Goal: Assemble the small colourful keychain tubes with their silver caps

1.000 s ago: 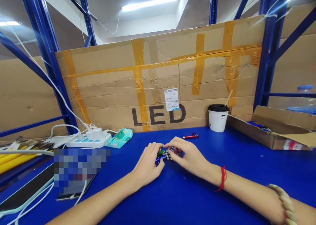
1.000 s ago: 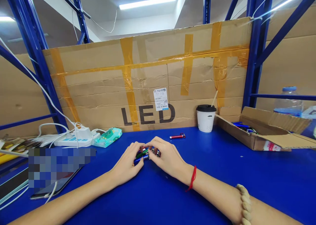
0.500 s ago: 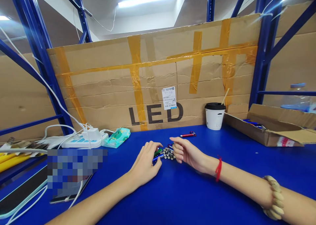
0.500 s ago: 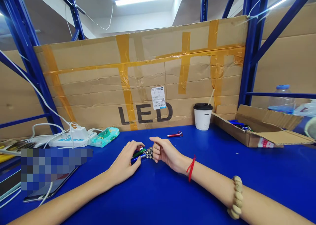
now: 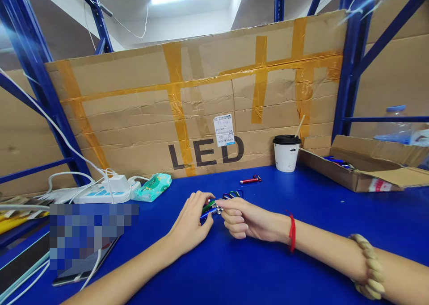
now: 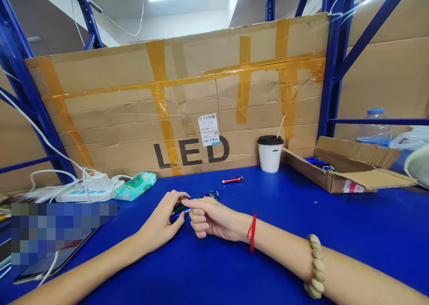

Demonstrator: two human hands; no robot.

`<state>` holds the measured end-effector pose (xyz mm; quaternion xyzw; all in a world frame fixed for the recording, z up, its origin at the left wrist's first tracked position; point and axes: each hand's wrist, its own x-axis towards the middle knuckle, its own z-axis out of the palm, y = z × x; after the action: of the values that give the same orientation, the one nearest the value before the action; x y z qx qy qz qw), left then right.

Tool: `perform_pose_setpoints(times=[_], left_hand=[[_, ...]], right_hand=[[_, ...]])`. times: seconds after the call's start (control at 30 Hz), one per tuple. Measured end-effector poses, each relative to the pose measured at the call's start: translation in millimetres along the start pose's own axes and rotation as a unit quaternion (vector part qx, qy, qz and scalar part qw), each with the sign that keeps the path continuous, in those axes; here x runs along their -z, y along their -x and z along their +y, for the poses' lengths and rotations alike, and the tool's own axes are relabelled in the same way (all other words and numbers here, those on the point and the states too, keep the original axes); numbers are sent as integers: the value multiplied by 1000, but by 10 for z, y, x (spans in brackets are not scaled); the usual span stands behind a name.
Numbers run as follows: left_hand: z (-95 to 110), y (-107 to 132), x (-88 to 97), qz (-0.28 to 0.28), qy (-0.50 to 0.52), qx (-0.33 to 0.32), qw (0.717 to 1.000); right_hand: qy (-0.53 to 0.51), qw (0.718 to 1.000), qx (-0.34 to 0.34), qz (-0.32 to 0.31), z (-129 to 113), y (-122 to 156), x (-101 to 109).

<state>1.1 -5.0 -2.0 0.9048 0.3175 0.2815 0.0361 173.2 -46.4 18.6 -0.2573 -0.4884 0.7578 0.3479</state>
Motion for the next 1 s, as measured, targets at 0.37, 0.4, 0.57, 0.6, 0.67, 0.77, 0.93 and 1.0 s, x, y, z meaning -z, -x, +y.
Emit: perform_pose_setpoints(times=[0.37,0.4,0.57,0.6,0.67,0.77,0.93,1.0], left_hand=[[54,10,29,-6,20,7,1000],[53,8,30,-7,20,7,1000],[32,3,20,-8,13,4,1000],[29,3,18,-7,12,4,1000],[23,5,15,-7,12,2,1000],[15,6,13,-10,13,-1,1000],[8,5,13,-14,14,-4,1000],[14,7,15,-15,12,-4,1000]], right_hand=[[40,992,-73,-96,13,72,-47],[45,991,-72,-108,21,70,-40],[45,987,-81,-133,57,55,-12],[44,987,-81,-134,60,54,-11],[43,987,-80,-133,61,53,-11],[47,987,-83,-132,60,51,-15],[60,985,-87,-137,64,50,-18],[69,985,-86,-135,64,52,-20]])
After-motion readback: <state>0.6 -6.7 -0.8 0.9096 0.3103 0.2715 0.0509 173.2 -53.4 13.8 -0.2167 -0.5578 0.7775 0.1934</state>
